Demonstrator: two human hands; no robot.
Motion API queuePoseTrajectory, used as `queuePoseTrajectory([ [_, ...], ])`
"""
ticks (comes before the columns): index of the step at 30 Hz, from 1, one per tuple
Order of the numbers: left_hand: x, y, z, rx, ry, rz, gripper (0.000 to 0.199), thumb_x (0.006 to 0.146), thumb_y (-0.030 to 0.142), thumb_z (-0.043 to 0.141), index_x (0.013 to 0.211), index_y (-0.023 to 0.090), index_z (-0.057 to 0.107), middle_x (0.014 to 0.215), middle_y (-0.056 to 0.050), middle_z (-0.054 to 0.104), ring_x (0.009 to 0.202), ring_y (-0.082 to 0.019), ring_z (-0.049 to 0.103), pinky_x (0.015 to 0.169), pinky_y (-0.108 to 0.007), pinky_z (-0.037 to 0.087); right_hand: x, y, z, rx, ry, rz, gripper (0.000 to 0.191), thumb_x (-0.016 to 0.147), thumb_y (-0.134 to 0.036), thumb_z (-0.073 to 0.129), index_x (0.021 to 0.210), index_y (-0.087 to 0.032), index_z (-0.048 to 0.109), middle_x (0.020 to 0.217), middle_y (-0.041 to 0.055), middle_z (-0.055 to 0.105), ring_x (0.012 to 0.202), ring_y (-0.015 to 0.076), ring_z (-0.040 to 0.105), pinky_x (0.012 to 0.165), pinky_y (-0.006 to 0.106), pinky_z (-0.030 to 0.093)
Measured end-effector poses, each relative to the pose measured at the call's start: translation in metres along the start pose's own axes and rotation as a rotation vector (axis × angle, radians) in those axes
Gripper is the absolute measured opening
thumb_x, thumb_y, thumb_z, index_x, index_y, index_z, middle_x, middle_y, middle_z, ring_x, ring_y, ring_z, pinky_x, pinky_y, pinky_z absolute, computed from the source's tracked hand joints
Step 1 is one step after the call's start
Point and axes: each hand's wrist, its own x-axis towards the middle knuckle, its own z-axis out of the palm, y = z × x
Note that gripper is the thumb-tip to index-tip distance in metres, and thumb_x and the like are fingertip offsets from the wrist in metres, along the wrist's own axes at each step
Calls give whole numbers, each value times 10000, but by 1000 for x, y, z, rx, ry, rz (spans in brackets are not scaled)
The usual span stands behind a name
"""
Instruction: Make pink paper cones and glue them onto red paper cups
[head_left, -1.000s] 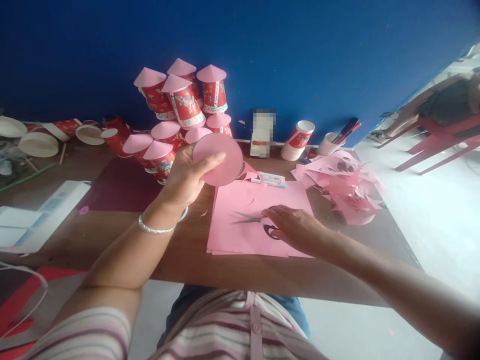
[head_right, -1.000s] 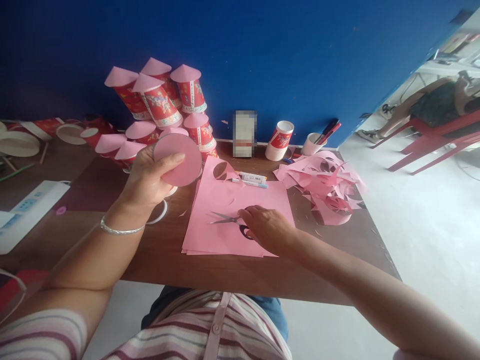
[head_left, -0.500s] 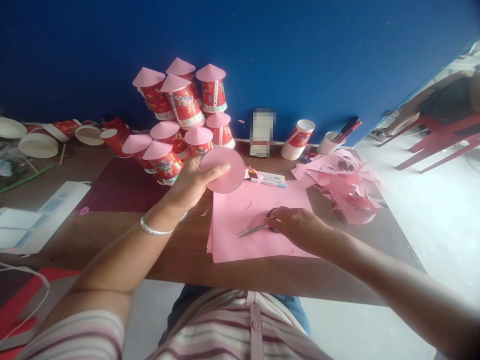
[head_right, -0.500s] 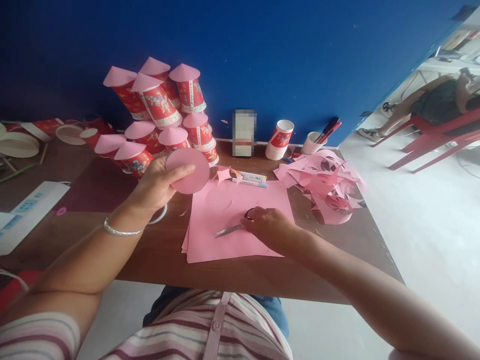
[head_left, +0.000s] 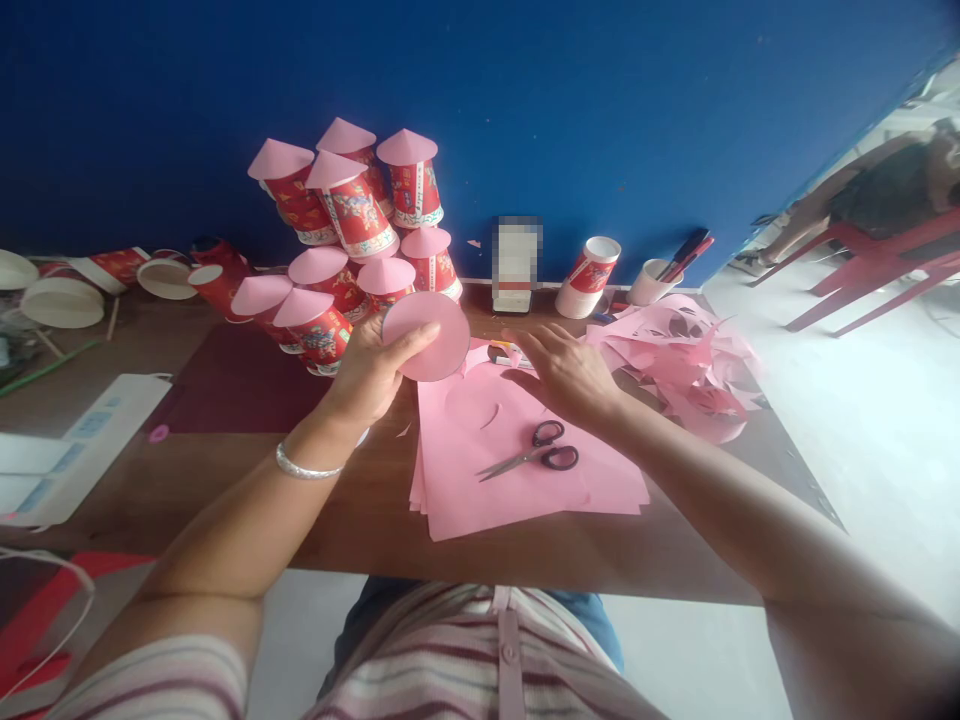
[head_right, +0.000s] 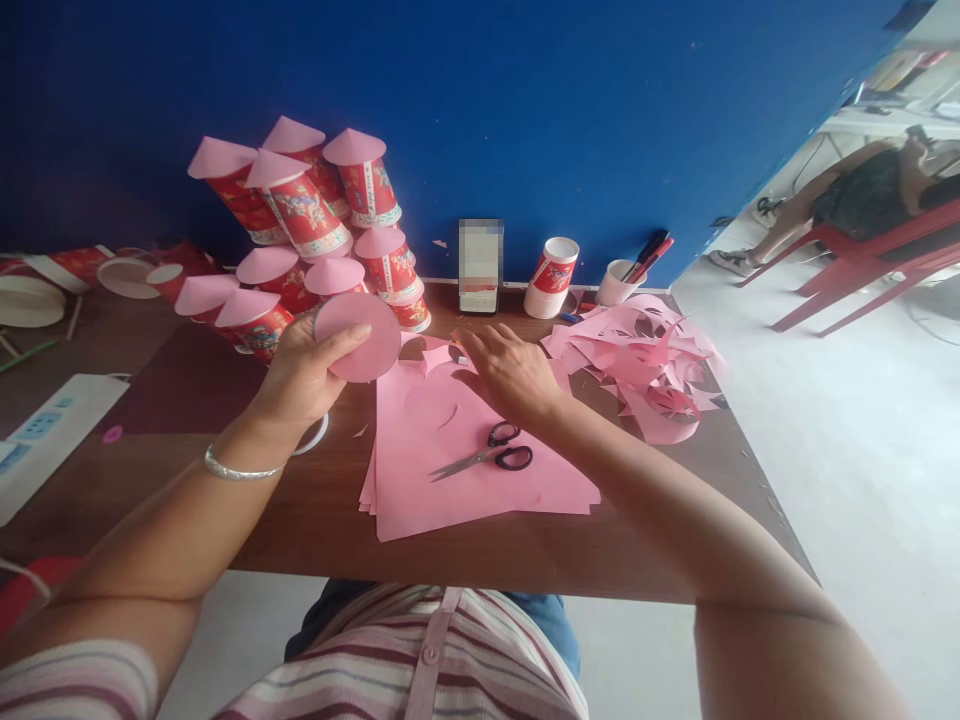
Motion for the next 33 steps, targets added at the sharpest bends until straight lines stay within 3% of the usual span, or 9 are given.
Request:
queuePoseTrajectory([
  [2, -1, 3, 2, -24, 27, -4, 318, 699, 417, 923, 858, 195, 759, 822, -25, 731, 797, -177, 672, 749, -288, 588, 21, 2, 14, 38, -15, 39, 525, 1024, -370, 629, 1487, -151, 513, 1401, 200, 674, 1244, 337, 602, 782, 376, 542],
  [6, -4, 9, 2, -72, 75, -18, 337, 667, 411, 944, 847, 191, 763, 788, -19, 710, 757, -156, 650, 708, -270, 578, 50, 1, 38, 177, -83, 93, 573, 967, -293, 704, 1486, -146, 510, 1373, 188, 696, 1285, 340, 583, 948, 437, 541],
  [10, -6, 11, -1, -51, 71, -27, 311, 688, 395, 936, 859, 202, 763, 816, -17, 713, 799, -165, 666, 743, -274, 583, 57, 1, 42, 293, -92, 154, 304, 992, -213, 623, 1286, -166, 686, 1230, 137, 766, 1119, 279, 690, 908, 375, 531],
  [13, -6, 11, -2, -67, 64, -20, 297, 689, 386, 934, 829, 194, 756, 795, -14, 709, 783, -159, 662, 745, -275, 579, 51, 5, 33, 308, -83, 170, 230, 1018, -182, 557, 1116, -176, 766, 1133, 104, 808, 1020, 243, 735, 853, 331, 523],
  [15, -6, 10, -2, -82, 66, -14, 301, 681, 379, 936, 823, 185, 755, 784, -16, 712, 773, -156, 659, 746, -277, 579, 43, 10, 23, 290, -58, 195, 228, 1004, -177, 576, 1107, -184, 779, 1129, 95, 819, 1006, 238, 744, 833, 321, 520],
  [19, -6, 6, 0, -67, 68, -22, 316, 684, 384, 929, 889, 198, 778, 839, -26, 748, 809, -173, 683, 758, -293, 594, 21, 27, 3, 233, 101, 249, 280, 973, -175, 544, 1093, -173, 797, 1108, 100, 824, 923, 234, 740, 746, 316, 513],
  [25, -9, -2, -3, 34, -72, -14, 310, 739, 425, 900, 933, 209, 791, 950, -52, 793, 900, -226, 729, 798, -318, 614, -11, 44, -19, 23, 192, 331, 326, 897, -162, 510, 1008, -182, 816, 980, 93, 826, 824, 237, 718, 650, 312, 464],
  [29, -12, -3, -5, 113, -210, -64, 300, 775, 416, 883, 962, 199, 794, 972, -49, 802, 909, -216, 728, 821, -303, 605, -27, 40, -37, -106, 106, 388, 370, 898, -161, 488, 1087, -191, 804, 950, 97, 819, 755, 231, 684, 599, 307, 377],
  [33, -13, -4, -7, 233, -291, -76, 299, 806, 442, 860, 964, 199, 789, 980, -47, 797, 936, -216, 724, 848, -299, 595, -42, 33, -58, -262, -178, 461, 295, 875, -145, 492, 835, -190, 780, 741, 87, 745, 591, 198, 567, 560, 306, 264],
])
